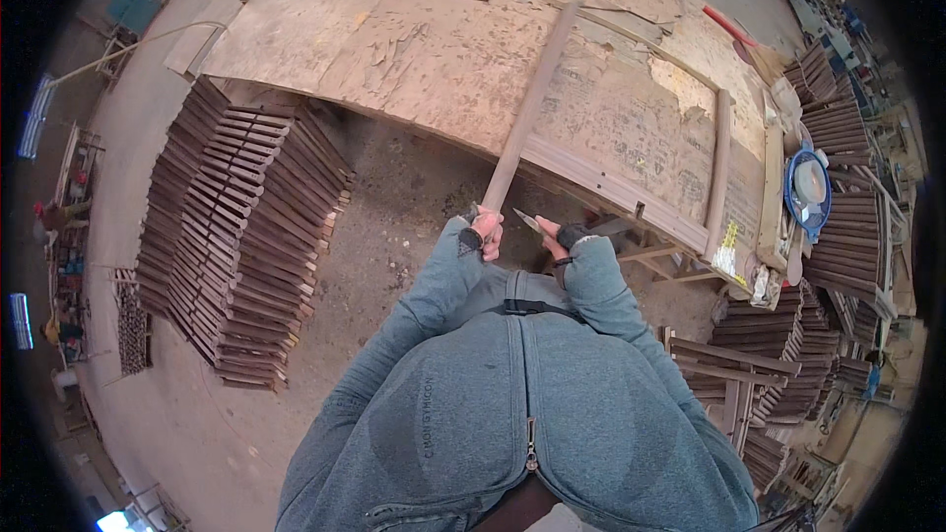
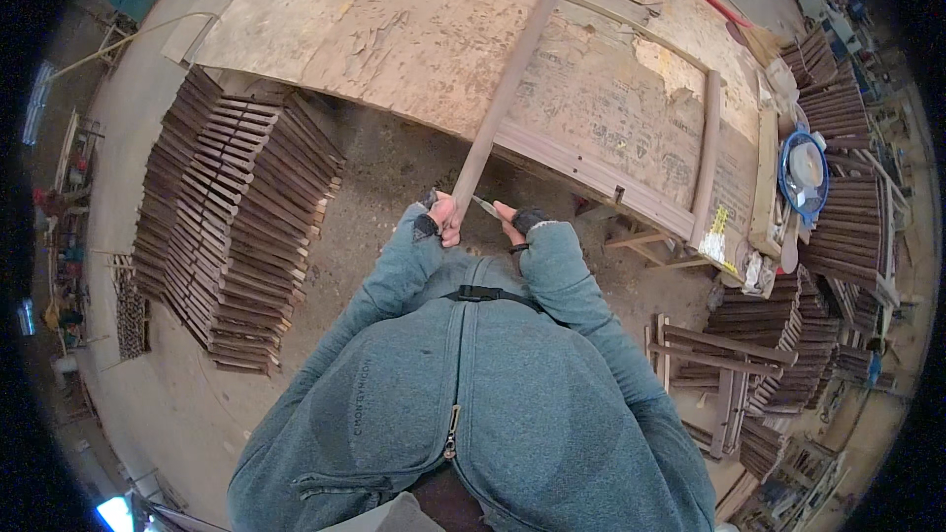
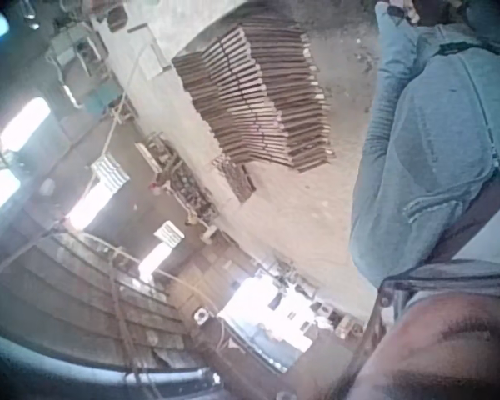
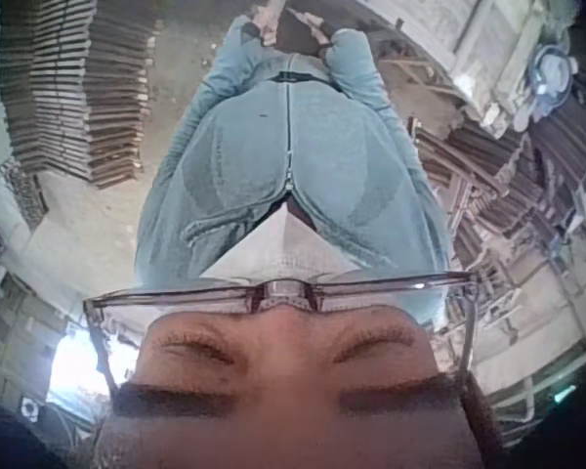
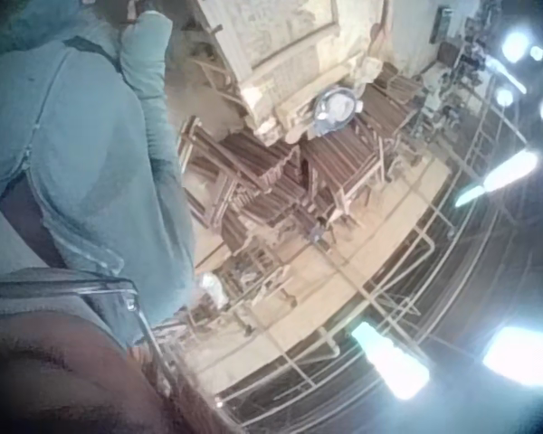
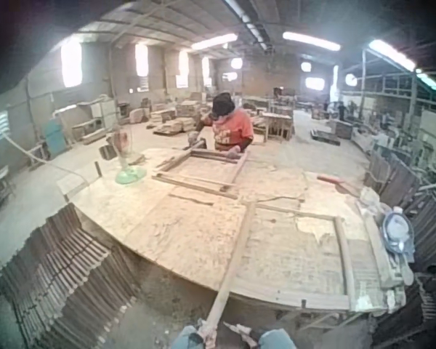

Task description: Assembling wooden chair frames by fitting pieces together and marking them with a pencil.

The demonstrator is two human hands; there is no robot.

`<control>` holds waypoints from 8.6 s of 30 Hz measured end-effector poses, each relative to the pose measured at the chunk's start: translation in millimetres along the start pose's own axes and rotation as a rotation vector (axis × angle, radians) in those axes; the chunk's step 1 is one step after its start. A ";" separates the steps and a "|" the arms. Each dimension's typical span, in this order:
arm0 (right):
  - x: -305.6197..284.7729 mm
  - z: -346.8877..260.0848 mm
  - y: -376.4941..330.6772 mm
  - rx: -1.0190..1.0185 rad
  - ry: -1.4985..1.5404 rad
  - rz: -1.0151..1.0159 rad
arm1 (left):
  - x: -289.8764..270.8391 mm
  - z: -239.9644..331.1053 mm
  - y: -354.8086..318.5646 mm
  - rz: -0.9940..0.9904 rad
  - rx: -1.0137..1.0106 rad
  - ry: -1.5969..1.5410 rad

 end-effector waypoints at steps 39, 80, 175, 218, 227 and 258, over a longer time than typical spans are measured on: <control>56.3 102.1 5.7 0.073 0.026 -0.098 | 18.6 15.1 14.1 0.058 -0.052 0.131; 24.8 92.6 15.1 0.214 0.479 -0.036 | -9.8 -10.4 24.3 0.149 -0.122 0.123; 21.1 192.1 129.6 0.607 0.025 -0.450 | -5.3 4.7 -19.2 0.298 -0.111 0.139; 34.9 169.5 116.4 0.451 -0.079 -0.431 | -5.9 3.2 -27.1 0.252 -0.126 0.057; 23.5 208.0 110.8 0.685 0.055 -0.085 | -7.2 6.1 -24.8 0.234 -0.142 0.161; -106.9 283.9 -272.8 0.867 0.487 0.815 | 33.2 -105.1 66.3 -0.021 -0.470 0.016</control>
Point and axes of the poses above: each hand's wrist, its own y-axis towards the middle knuckle, its own x-axis out of the palm, z = x × y, the point moved 7 cm from there along y, towards the middle knuckle, and after that the axes turned 14 degrees about -z, right-handed, at the moved point
